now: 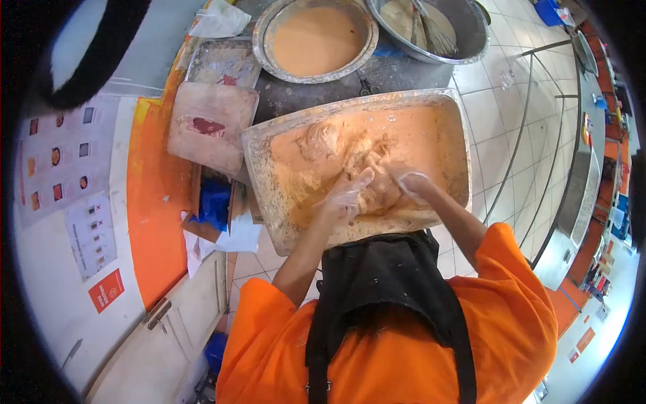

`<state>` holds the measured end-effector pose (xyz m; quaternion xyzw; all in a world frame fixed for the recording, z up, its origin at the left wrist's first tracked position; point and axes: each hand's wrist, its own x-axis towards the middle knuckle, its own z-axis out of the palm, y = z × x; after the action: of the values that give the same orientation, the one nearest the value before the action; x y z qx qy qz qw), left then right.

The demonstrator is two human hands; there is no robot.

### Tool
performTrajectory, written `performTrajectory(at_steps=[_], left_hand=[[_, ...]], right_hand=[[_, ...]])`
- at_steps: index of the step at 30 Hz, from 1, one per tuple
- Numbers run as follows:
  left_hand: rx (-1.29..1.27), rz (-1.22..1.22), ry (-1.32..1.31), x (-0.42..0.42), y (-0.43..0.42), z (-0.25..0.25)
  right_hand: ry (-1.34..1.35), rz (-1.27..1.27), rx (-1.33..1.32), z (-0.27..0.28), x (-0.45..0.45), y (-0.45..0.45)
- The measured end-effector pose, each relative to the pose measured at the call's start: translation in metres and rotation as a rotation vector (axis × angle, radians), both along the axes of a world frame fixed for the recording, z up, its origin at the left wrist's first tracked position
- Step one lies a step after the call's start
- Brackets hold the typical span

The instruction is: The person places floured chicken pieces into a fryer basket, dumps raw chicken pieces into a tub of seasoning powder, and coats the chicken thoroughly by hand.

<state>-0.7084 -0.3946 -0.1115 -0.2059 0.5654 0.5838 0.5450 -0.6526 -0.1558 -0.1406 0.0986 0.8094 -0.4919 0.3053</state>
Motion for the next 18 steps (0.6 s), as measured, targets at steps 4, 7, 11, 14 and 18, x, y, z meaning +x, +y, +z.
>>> performTrajectory(at_steps=[4,7,11,14,18], left_hand=[[0.341,0.332,0.143,-0.003,0.009,0.014],[0.255,0.329,0.202,-0.017,-0.01,0.04],[-0.486,-0.366,1.165,-0.033,-0.075,0.016],[-0.66,-0.341,0.682,-0.063,-0.072,0.023],[-0.54,-0.249,0.704,-0.083,-0.074,-0.011]], right_hand=[[-0.167,-0.275,0.052,-0.001,-0.007,-0.025],[-0.023,0.236,0.086,0.077,-0.04,-0.012],[0.052,-0.154,0.288,0.069,-0.044,0.048],[0.019,-0.226,0.363,0.05,-0.066,0.05],[0.327,-0.106,-0.102,-0.044,-0.082,0.044]])
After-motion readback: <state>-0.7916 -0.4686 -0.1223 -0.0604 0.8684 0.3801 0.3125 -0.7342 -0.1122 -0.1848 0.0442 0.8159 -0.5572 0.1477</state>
